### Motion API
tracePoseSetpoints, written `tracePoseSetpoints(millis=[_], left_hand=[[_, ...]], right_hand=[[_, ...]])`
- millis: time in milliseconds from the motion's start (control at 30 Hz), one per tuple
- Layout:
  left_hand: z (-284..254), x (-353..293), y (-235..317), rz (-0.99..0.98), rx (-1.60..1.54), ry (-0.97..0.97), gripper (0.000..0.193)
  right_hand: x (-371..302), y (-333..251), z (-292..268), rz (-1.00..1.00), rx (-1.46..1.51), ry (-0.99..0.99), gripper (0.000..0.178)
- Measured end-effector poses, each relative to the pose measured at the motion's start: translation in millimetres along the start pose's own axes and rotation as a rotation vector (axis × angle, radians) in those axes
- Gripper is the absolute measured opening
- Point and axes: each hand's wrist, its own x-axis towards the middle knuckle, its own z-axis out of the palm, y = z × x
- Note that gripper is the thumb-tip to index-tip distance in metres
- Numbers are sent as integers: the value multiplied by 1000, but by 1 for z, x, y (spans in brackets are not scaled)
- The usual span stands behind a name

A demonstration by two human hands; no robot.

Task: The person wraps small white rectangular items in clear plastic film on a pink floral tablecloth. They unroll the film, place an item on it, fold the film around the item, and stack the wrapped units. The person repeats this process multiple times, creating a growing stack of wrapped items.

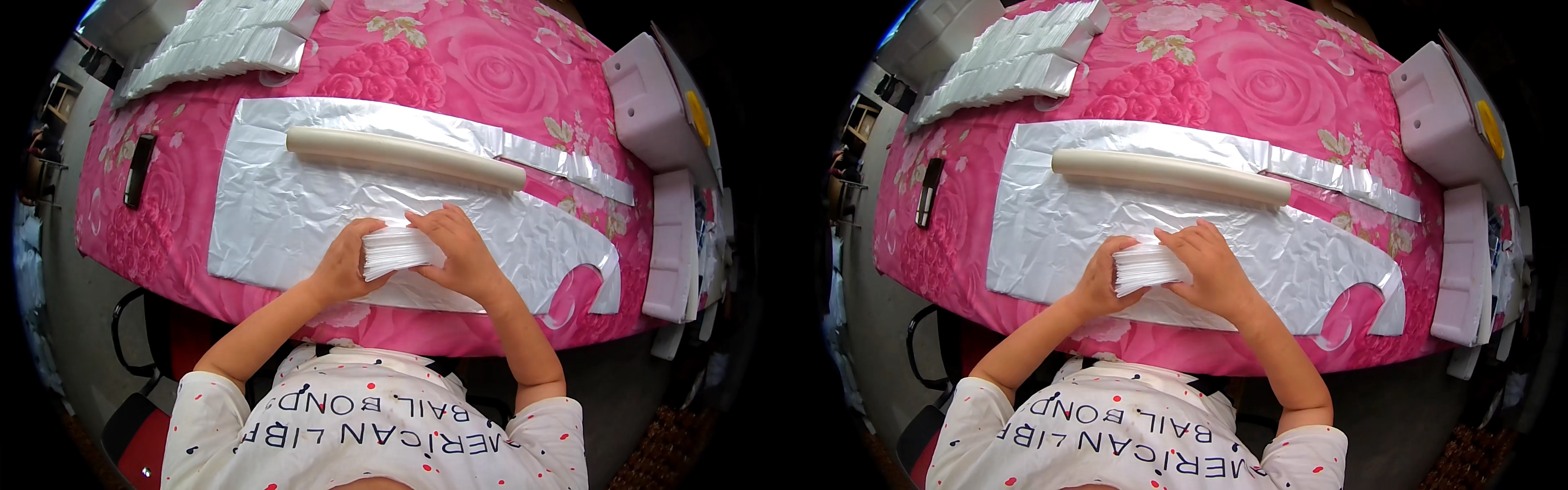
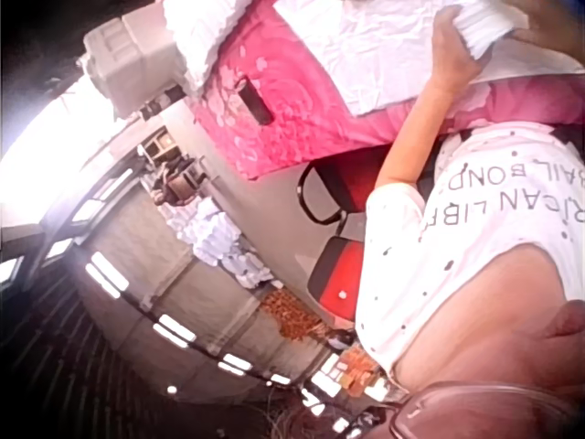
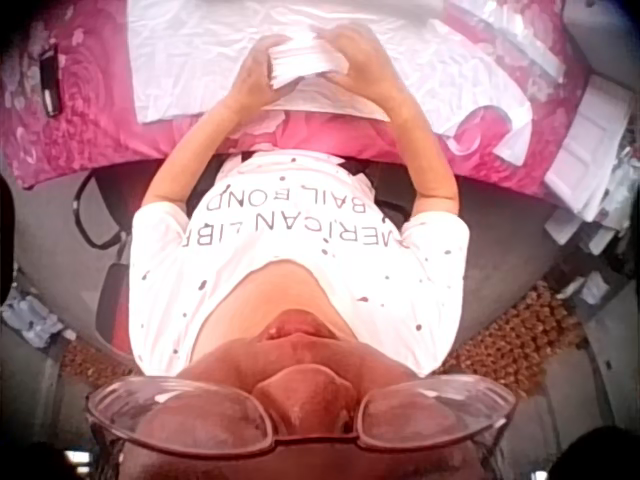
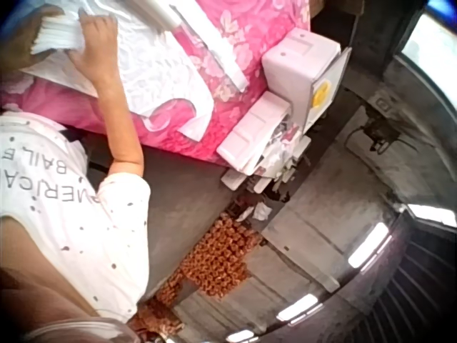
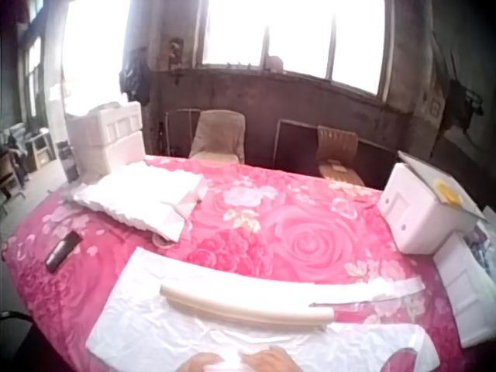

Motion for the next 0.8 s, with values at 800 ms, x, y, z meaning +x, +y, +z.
tracePoseSetpoints(millis=[800], left_hand=[[13, -18, 32, -76, 36, 21, 115]], right_hand=[[14, -1, -20, -195, -423, -272, 42]])
